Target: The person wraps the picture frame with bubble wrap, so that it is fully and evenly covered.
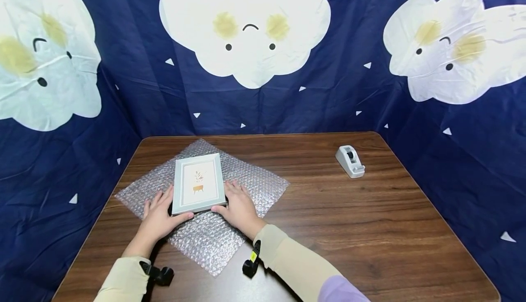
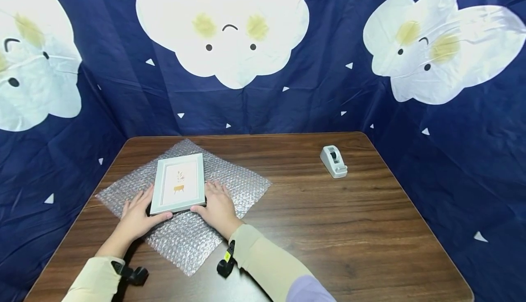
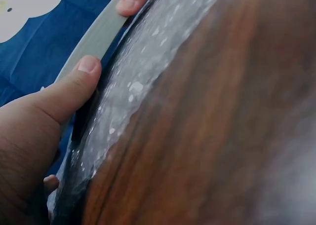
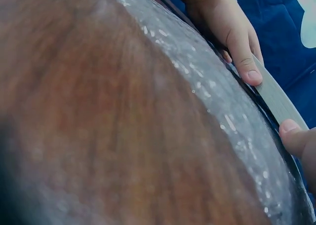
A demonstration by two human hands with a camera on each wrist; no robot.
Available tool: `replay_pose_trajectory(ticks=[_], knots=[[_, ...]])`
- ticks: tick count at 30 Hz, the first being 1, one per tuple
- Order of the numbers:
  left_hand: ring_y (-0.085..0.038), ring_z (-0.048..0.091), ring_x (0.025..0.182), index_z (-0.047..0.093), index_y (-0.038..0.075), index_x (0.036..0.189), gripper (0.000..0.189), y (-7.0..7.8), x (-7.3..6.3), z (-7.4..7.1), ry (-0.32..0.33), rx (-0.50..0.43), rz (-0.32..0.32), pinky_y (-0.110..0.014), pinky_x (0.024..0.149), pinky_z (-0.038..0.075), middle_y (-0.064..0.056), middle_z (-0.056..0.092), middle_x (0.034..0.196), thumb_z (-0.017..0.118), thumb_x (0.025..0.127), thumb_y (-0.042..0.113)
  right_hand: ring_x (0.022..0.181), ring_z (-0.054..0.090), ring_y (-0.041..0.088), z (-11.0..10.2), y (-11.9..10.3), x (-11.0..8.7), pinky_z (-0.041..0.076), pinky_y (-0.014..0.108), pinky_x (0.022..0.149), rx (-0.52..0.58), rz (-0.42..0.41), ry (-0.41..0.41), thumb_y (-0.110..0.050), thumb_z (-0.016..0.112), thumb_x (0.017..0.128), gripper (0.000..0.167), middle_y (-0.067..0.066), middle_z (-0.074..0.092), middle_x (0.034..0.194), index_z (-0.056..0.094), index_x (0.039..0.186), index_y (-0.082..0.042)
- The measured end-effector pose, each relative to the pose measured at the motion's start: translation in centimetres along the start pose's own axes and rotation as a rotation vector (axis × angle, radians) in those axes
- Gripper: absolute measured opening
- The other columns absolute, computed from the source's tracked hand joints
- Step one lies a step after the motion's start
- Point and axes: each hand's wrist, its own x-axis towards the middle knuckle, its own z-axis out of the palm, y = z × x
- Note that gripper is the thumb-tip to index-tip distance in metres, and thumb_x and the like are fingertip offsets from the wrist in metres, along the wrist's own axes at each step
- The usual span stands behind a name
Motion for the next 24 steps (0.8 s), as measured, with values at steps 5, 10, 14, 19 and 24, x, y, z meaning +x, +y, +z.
replay_pose_trajectory(ticks=[5,10,14,19,24], knots=[[-0.057,0.017,0.144,0.024,0.004,0.160,0.113,-0.32,0.09,-0.10,-0.013,0.017,0.006,-0.074,0.113,0.002,-0.029,0.024,0.161,0.077,0.079,0.063,0.148,0.035,0.029,0.23,-0.06,0.11,0.027,0.049,0.120,-0.037,-0.006,-0.018,-0.062,0.063,0.090,0.080,0.008,0.045,0.156,0.046,0.153,-0.015],[-0.057,0.017,0.145,0.026,0.002,0.159,0.112,-0.55,0.11,0.05,-0.019,0.036,0.006,-0.074,0.113,0.002,-0.031,0.023,0.161,0.076,0.079,0.064,0.148,0.034,0.028,0.35,-0.22,0.14,0.026,0.048,0.121,-0.074,0.004,-0.036,-0.063,0.061,0.092,0.080,0.006,0.045,0.156,0.045,0.154,-0.014],[-0.056,0.014,0.146,0.023,0.001,0.159,0.114,-0.71,0.10,0.24,-0.033,0.054,-0.007,-0.074,0.113,0.001,-0.033,0.021,0.160,0.074,0.080,0.065,0.149,0.033,0.027,0.45,-0.32,0.15,0.025,0.047,0.121,-0.094,0.011,-0.044,-0.064,0.060,0.092,0.082,0.006,0.044,0.157,0.044,0.154,-0.013],[-0.056,0.012,0.146,0.022,0.000,0.159,0.116,-0.90,0.10,0.41,-0.025,0.051,-0.012,-0.072,0.114,-0.001,-0.033,0.020,0.160,0.073,0.080,0.066,0.149,0.033,0.026,0.46,-0.46,0.24,0.025,0.046,0.121,-0.109,0.010,-0.049,-0.064,0.059,0.093,0.082,0.006,0.043,0.157,0.044,0.154,-0.012],[-0.057,0.012,0.146,0.022,0.000,0.159,0.115,-0.73,0.02,0.51,-0.017,0.050,-0.001,-0.073,0.114,0.000,-0.035,0.021,0.159,0.073,0.080,0.066,0.149,0.033,0.025,0.47,-0.34,0.05,0.026,0.045,0.121,-0.126,0.014,-0.050,-0.066,0.057,0.093,0.083,0.005,0.043,0.158,0.043,0.154,-0.011]])
